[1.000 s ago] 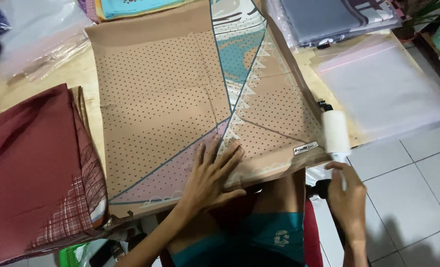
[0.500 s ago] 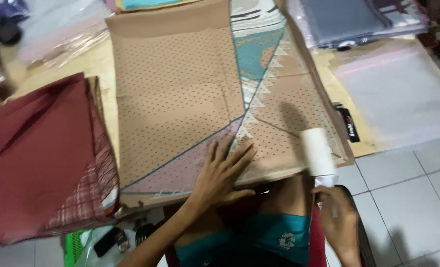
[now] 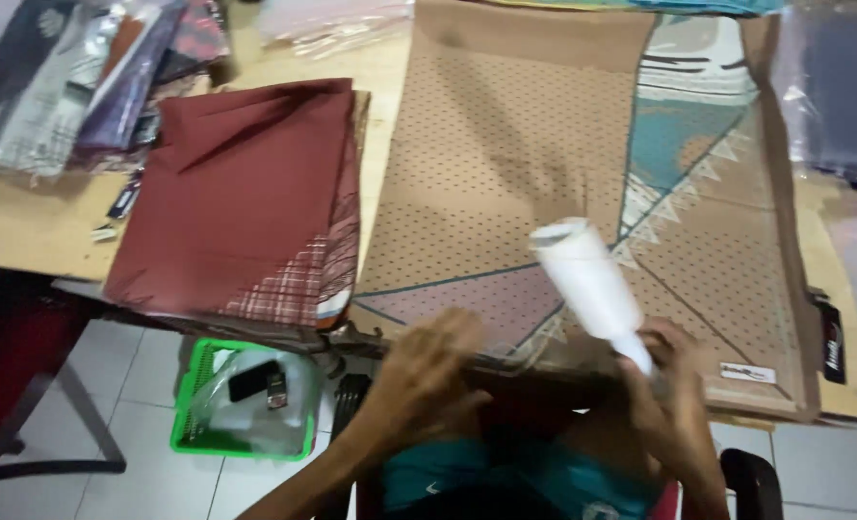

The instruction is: Using a lint roller to remove debris from a piece of patterned fabric on a table

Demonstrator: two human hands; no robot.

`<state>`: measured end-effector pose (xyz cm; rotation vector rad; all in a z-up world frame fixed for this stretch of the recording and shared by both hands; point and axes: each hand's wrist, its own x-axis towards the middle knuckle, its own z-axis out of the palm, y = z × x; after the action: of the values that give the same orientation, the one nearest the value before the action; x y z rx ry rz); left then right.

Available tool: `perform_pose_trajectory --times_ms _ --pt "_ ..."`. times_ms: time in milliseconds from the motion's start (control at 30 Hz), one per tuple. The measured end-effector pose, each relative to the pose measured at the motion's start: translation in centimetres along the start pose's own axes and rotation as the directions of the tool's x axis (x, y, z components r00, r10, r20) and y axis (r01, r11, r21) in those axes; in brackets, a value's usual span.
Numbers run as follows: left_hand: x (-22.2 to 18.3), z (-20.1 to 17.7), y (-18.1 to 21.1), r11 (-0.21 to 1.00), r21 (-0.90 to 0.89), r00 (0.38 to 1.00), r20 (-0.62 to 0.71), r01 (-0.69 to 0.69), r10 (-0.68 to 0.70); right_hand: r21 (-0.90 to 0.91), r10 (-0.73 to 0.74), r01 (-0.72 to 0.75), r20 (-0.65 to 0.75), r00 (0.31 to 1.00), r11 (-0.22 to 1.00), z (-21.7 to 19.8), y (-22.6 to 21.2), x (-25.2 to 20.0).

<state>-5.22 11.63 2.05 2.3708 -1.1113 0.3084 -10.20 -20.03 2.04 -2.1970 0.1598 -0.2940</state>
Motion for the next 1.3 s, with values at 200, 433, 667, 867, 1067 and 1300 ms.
perform_pose_trajectory --times_ms 200,433,667,867,1067,1300 --pt "-5.6 -0.1 -3.7 0.886 0.285 0.93 -0.075 0.366 -0.359 0.079 -0.429 0.452 0.494 0.756 0.888 6.2 -6.3 7.9" --pt "-7.1 1.4 -3.7 0.824 0.433 0.928 -0.106 0.366 -0.357 0.053 -0.625 0.758 0.604 0.495 0.651 12.0 -5.7 14.4" --pt "-6.9 1.2 -3.6 0.766 0.532 0.929 -0.127 0.361 -0.349 -0.14 -0.423 0.643 0.645 0.636 0.753 15.0 -5.1 21.0" --pt "-7.1 1.7 -3.5 0.752 0.544 0.921 -0.122 0.373 -0.369 -0.258 -0.441 0.617 0.505 0.742 0.743 16.9 -6.3 24.2" --pt "-6.8 0.2 -3.8 0.765 0.532 0.926 -0.116 0.363 -0.359 -0.074 -0.388 0.431 0.318 0.865 0.899 16.4 -9.1 21.5" --pt "-5.1 -1.6 -4.8 0.894 -0.053 0.842 -0.317 0.444 -0.437 0.465 0.051 -0.217 0.345 0.937 0.858 14.3 -13.6 4.2"
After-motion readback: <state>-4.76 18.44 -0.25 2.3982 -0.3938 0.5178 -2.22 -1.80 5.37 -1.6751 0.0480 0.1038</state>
